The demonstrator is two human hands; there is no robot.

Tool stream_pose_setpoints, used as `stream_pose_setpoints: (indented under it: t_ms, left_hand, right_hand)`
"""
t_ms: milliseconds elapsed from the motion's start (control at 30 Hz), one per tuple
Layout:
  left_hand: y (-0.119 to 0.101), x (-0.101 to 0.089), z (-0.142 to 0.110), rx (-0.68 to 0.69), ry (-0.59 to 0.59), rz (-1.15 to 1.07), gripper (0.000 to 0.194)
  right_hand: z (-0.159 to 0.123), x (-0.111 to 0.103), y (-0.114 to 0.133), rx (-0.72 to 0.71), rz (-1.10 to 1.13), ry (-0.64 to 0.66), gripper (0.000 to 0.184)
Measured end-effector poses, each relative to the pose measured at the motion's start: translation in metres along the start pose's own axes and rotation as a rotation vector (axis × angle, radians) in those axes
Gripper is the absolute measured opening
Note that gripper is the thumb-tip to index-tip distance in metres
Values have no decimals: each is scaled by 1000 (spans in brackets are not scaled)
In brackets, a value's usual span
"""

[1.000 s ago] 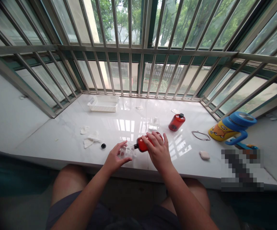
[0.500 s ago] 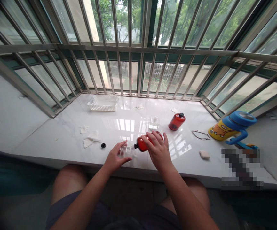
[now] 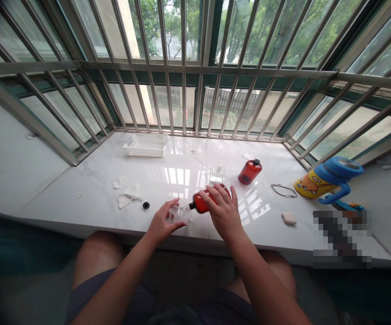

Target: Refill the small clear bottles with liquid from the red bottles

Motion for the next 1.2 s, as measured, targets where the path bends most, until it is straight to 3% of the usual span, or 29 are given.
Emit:
stream_pose_setpoints:
  t_ms: [1200]
  left_hand:
    - [1, 0, -1, -5, -6, -13, 87]
  right_hand:
    - [2, -1, 1, -2, 3, -1, 50]
Point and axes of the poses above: each hand's wrist, its own z-axis towards the middle knuckle, its own x-axis out of the palm, y = z × x, the point moved 3 cm from there along z, towards the middle knuckle, and after that the axes turned 4 degrees about -y, right-handed, at the moved point
